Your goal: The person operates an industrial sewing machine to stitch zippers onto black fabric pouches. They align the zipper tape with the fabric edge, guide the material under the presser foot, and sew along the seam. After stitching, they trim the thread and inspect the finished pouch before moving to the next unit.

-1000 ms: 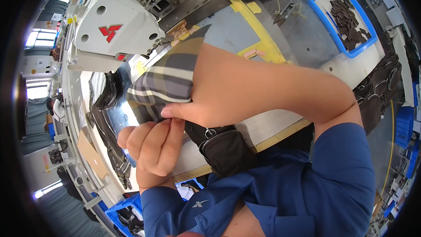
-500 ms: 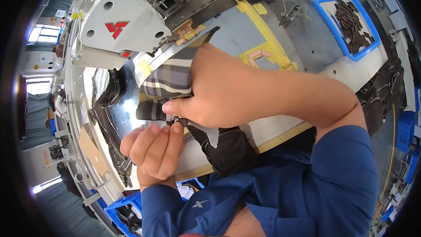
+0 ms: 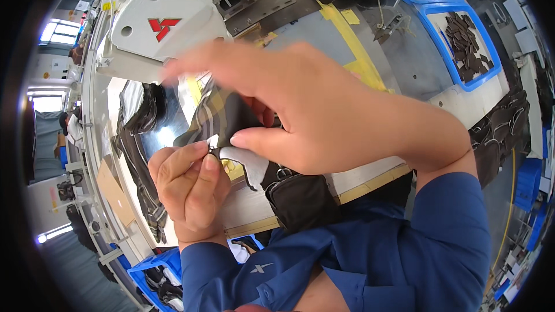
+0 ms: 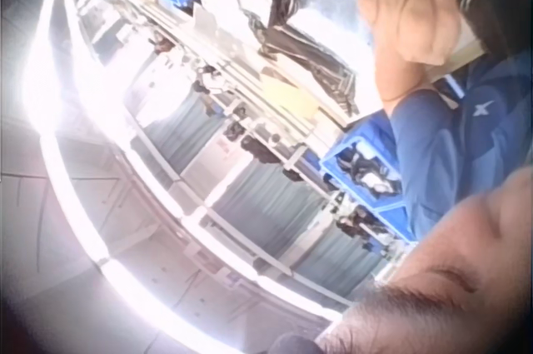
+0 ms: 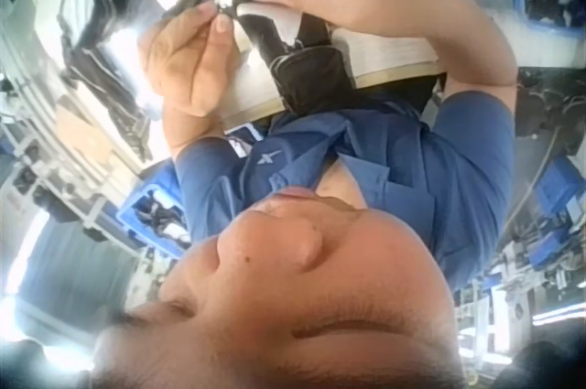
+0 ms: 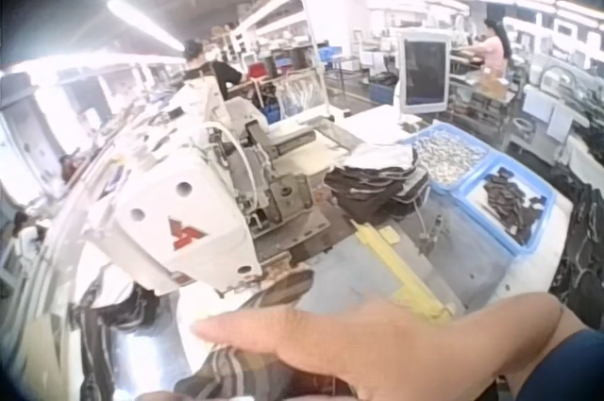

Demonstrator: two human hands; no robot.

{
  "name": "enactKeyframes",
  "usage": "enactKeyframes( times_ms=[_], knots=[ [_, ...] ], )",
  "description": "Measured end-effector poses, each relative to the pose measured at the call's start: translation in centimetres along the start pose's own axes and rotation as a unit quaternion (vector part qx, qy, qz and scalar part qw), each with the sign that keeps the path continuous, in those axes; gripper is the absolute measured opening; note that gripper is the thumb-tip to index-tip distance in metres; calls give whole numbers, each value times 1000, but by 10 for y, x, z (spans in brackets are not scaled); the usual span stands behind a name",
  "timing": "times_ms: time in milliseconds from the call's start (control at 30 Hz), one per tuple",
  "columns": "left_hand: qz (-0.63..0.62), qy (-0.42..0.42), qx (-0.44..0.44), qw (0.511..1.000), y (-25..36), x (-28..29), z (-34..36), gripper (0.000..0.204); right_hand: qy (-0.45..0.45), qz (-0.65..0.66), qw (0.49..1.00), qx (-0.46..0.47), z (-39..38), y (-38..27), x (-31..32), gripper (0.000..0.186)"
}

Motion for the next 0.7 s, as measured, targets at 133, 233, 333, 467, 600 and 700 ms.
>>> enactKeyframes(
  times_ms=[133, 233, 333, 467, 600, 700],
  knots=[
    [-43, -20, -3, 999, -1, 0, 2, 32, 34, -240, 959, 145, -9, -21, -1, 41],
    [-56, -12, -6, 998, 0, 4, 2, 34, 85, -329, 917, 208, -11, -39, -1, 35],
    [-70, -13, -8, 997, 2, 1, 4, 32, 111, -371, 881, 270, -12, -56, -5, 25],
    [-65, -15, -32, 997, 10, -3, 6, 30, 35, -377, 859, 345, -25, -51, -27, 16],
    [-61, 14, -47, 997, 14, -2, 1, 29, 28, -370, 849, 376, -30, -50, -30, 13],
    [-92, 11, -32, 995, 14, -1, 3, 28, 60, -357, 834, 416, -33, -49, -32, 11]
  ],
)
Point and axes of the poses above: each hand's wrist, its own z-axis towards the middle knuckle, its own x-axis out of the back of the hand, y = z × x, the point moved 10 cm from there along z, towards the middle knuckle
